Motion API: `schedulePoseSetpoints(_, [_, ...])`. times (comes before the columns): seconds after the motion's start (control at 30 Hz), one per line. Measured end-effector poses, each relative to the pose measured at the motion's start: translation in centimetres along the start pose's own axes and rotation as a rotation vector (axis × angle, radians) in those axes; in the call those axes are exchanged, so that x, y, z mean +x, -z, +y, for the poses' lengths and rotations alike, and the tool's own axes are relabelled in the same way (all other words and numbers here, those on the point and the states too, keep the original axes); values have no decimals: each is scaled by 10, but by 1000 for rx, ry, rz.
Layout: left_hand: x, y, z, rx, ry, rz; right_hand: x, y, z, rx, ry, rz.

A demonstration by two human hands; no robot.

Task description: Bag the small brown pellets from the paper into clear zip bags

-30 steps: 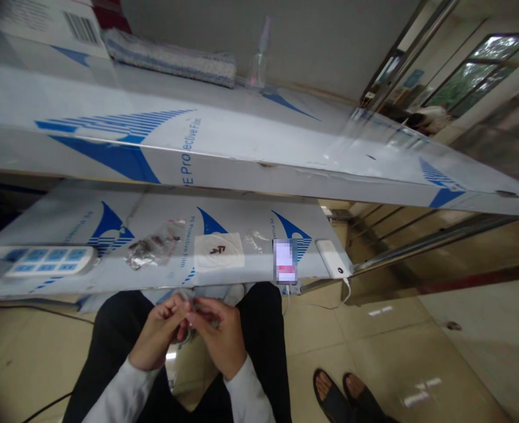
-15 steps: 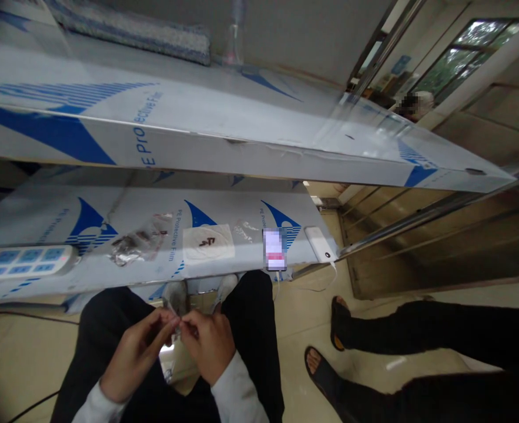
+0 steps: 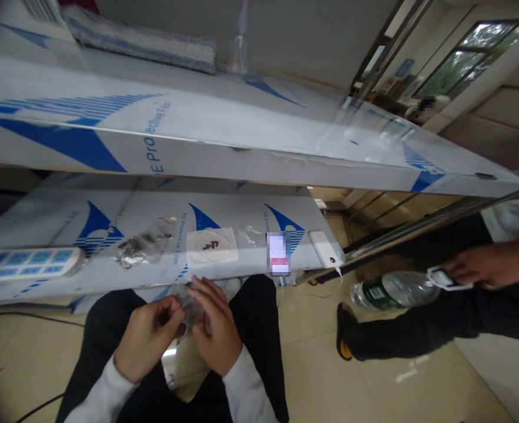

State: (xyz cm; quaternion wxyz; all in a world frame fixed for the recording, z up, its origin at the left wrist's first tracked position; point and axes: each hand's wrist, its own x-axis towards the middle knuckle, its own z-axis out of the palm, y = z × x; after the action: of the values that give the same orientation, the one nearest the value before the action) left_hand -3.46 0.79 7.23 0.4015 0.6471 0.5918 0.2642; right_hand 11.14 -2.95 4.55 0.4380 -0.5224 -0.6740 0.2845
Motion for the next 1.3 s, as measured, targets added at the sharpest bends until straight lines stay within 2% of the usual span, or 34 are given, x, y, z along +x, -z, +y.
schedulePoseSetpoints(0.1, [5,2,11,-66,6,20,4,6,1,129,19,-44])
schedulePoseSetpoints(0.23, [9,4,14,-114,6,38,5,3,7,167,9,-42])
schedulePoseSetpoints(0.43, [13,9,8,-97,-11,46,8,-17,11,332,-83,80])
schedulePoseSetpoints(0.57, [14,18,4,-142,-29,57,20,-14,14,354,-100,77])
schedulePoseSetpoints(0.63, [13,24,-5,-150,-31,109,34,-5,26,259,-107,85])
schedulePoseSetpoints(0.73, [7,31,-32,-67,16,217,70,12,57,-26,-104,36])
schedulePoseSetpoints(0.8, [0,32,-59,17,85,289,103,20,79,-326,-90,-114])
schedulePoseSetpoints(0.87, [-8,31,-87,94,149,325,136,22,96,-723,-80,-359])
schedulePoseSetpoints(0.93, [-15,28,-114,160,219,367,166,17,107,-994,-63,-555])
schedulePoseSetpoints(1.1, [-23,21,-163,243,231,358,206,-12,111,-1189,14,-759])
schedulePoseSetpoints(1.3, [-10,23,-187,385,212,333,210,-36,107,-1290,127,-876])
